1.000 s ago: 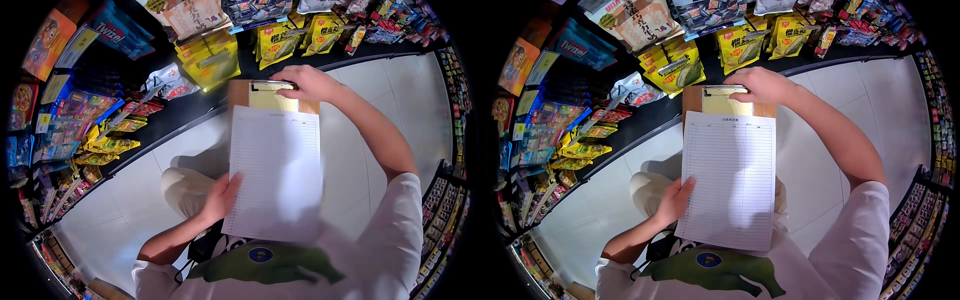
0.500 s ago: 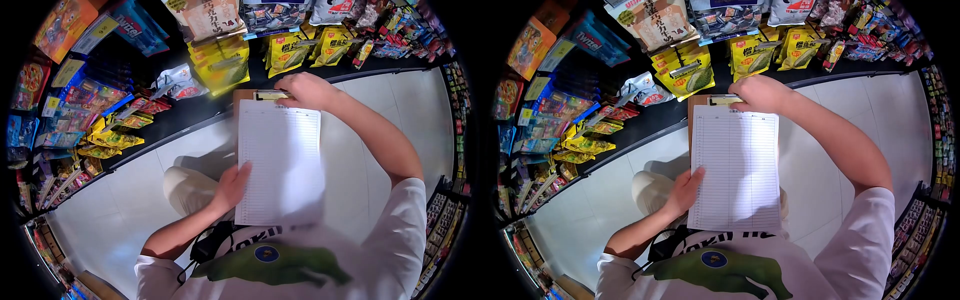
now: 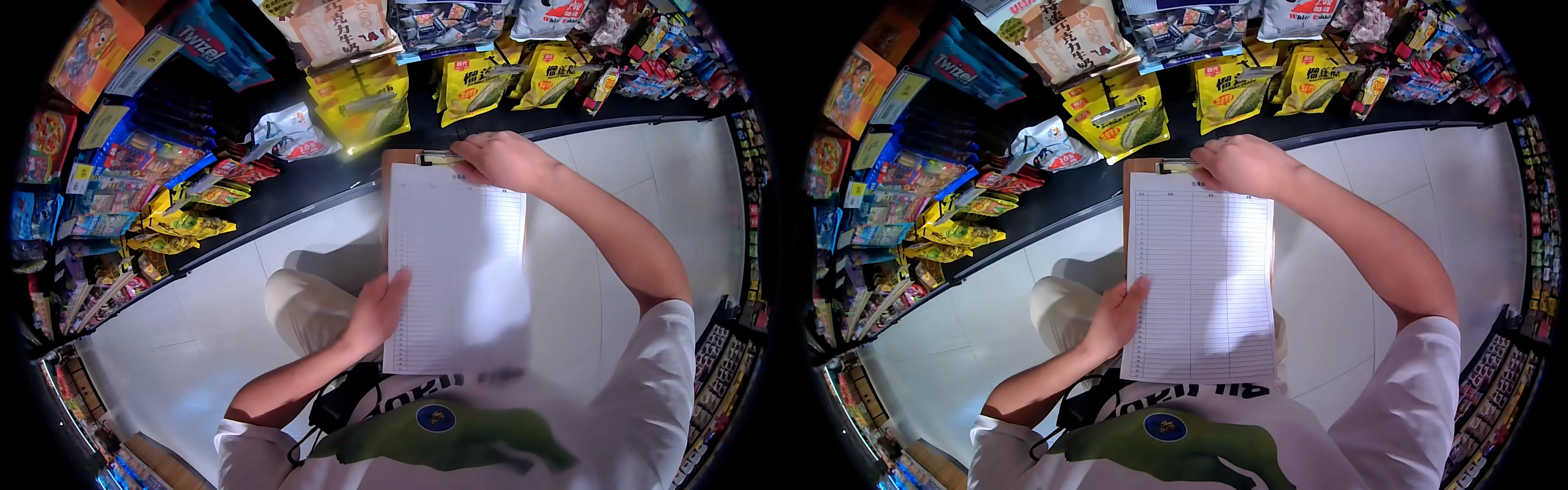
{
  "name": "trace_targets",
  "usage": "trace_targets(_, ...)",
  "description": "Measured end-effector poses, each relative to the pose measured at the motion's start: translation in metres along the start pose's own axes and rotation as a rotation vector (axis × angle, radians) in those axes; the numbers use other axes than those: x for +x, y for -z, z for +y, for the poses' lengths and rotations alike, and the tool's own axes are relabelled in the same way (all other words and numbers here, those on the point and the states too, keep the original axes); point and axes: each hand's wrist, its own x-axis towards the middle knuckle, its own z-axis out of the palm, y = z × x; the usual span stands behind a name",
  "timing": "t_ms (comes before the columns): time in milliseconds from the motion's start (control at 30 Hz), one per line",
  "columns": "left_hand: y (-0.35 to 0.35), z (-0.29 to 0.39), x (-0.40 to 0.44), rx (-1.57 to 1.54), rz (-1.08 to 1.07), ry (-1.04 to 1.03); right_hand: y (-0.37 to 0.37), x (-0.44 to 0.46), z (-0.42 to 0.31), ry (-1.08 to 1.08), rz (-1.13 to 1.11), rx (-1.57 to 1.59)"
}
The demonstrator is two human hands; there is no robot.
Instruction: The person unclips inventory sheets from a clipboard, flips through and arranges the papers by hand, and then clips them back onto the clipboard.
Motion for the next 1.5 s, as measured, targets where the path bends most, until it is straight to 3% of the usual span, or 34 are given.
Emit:
trace_targets(300, -0.001, 0.011, 0.005, 0.026, 0.011, 0.028, 0.004, -0.001, 0.001, -0.011, 0.006, 0.025)
trace_targets(767, -0.007, 0.023, 0.001, -0.211, 0.025, 0.19, 0.007, 0.001, -0.001, -0.078, -0.038, 0.063)
trace_targets(1500, -0.009, 0.035, 0.015, -0.157, 0.021, 0.256, 0.004, -0.003, 0.002, -0.067, -0.004, 0.051)
